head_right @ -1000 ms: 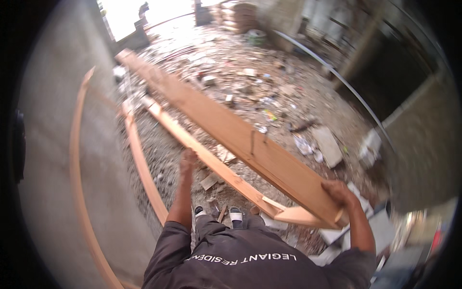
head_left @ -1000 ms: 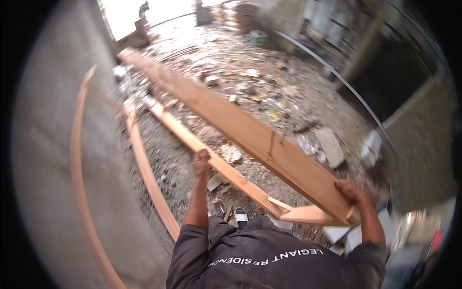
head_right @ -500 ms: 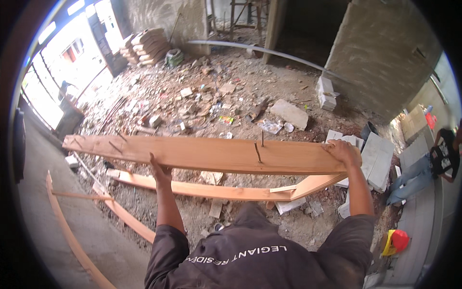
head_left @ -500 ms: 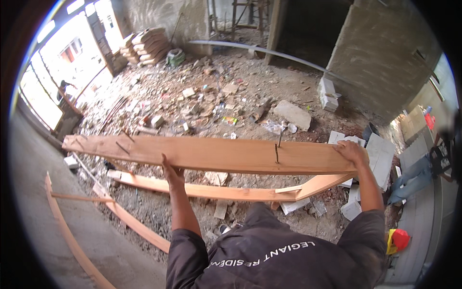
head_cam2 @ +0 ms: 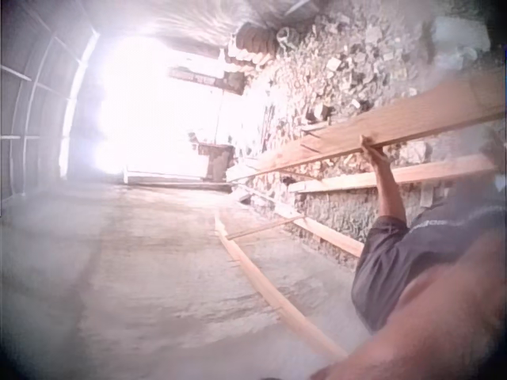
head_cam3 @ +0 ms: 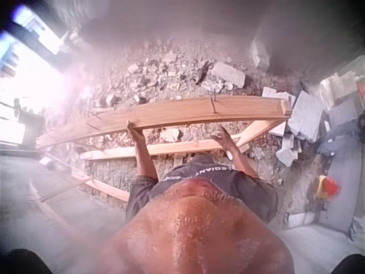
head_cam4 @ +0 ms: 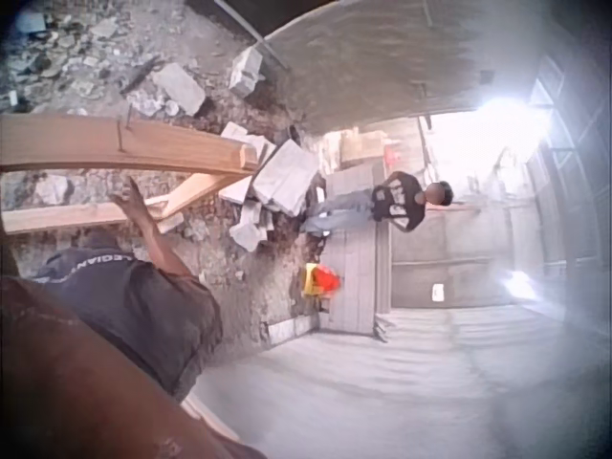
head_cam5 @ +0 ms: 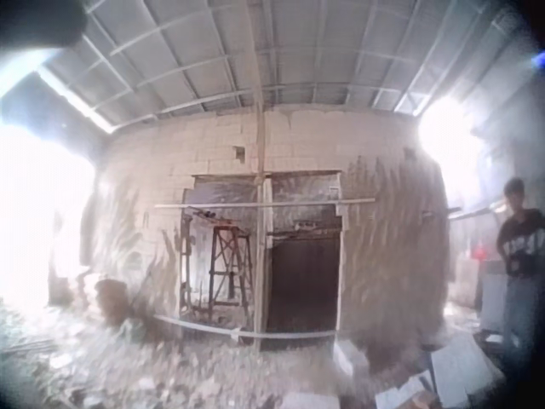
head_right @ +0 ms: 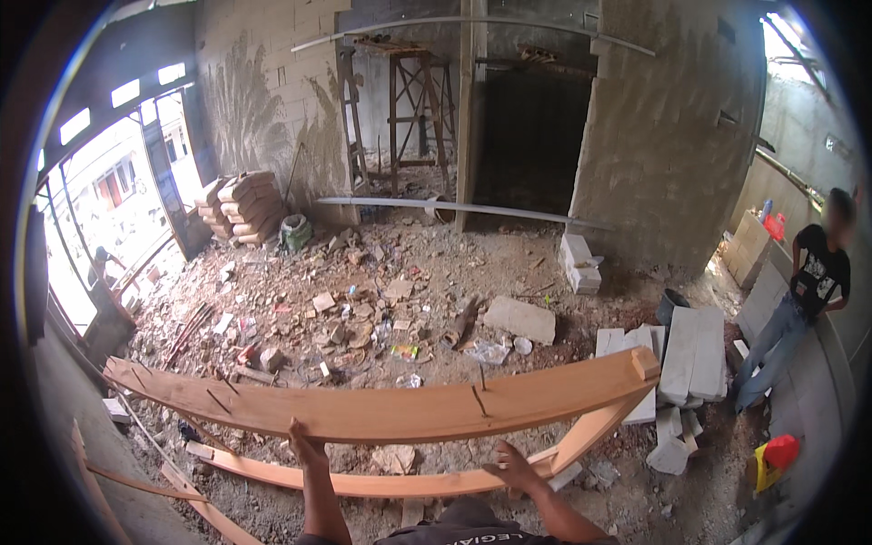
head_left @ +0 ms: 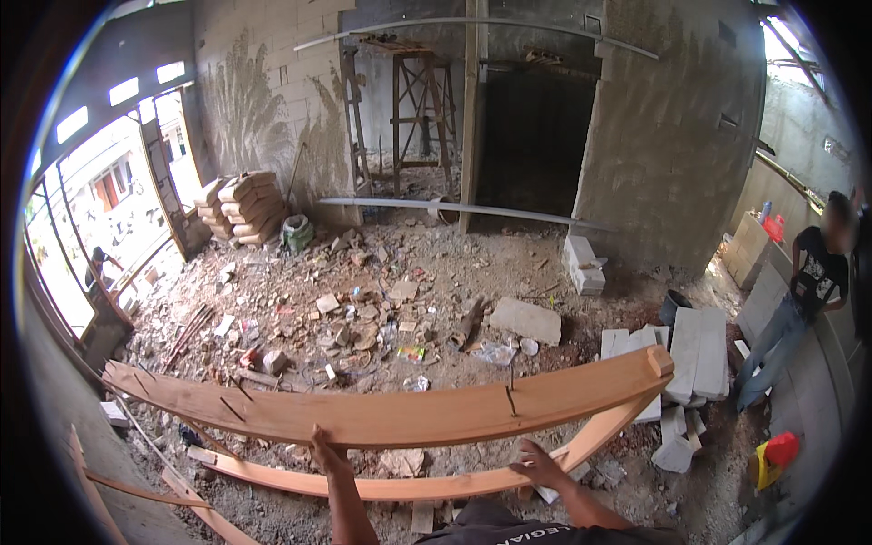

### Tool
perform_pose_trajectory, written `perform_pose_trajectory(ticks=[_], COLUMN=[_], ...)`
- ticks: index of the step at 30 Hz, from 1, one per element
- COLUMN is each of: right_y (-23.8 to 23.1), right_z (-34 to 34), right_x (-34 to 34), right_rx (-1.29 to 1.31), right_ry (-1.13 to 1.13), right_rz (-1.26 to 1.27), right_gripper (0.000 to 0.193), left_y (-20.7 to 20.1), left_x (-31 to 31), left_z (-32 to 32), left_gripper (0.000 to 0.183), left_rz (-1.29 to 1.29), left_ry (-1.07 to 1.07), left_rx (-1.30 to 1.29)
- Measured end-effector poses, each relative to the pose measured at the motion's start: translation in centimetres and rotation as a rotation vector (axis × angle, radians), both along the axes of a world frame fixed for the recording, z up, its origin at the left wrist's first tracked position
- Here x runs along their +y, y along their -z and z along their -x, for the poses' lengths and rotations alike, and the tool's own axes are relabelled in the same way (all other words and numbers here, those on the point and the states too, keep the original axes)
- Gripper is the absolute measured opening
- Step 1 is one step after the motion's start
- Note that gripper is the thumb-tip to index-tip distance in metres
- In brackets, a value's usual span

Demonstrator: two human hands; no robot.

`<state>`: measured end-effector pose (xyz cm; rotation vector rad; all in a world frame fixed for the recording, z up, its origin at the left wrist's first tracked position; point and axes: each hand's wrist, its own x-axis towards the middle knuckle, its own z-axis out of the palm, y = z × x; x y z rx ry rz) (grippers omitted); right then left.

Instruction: The person hammers nails into a curved wooden frame using a hammer. They then lift the assembled frame and position it upright against a wall in a construction area.

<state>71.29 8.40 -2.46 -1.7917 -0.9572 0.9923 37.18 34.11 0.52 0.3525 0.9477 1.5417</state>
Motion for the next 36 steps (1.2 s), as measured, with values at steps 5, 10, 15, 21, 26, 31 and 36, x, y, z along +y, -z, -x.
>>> perform_pose_trajectory(ticks=[5,10,15,21,26,31,36], right_y=[-0.8,-2.0,-1.5,-1.9,-2.4,-0.5,-1.1], right_z=[1.2,4.3,6.8,7.7,8.6,9.0,9.7], right_x=[6.8,8.0,9.9,11.1,10.4,10.2,12.3], right_rx=[0.293,0.841,0.961,0.839,0.662,0.694,0.650], right_ry=[-0.271,-0.121,0.173,0.322,0.452,0.613,0.637], right_rz=[-0.060,-0.391,-0.558,-0.622,-0.616,-0.691,-0.764], right_gripper=[0.084,0.072,0.063,0.059,0.065,0.051,0.050], left_y=[0.6,-0.7,-1.2,-0.4,5.7,8.1,6.8], left_x=[0.8,0.8,0.9,-0.1,6.6,12.9,17.7], left_z=[-0.1,-0.5,-0.3,3.0,15.2,25.1,27.6], left_gripper=[0.045,0.041,0.034,0.055,0.083,0.093,0.095], left_rz=[0.025,0.058,0.035,0.013,-0.021,-0.074,-0.922], left_ry=[0.007,-0.011,0.113,0.235,-0.047,-0.193,0.444], left_rx=[0.023,-0.009,0.012,-0.140,-0.444,-0.305,-0.498])
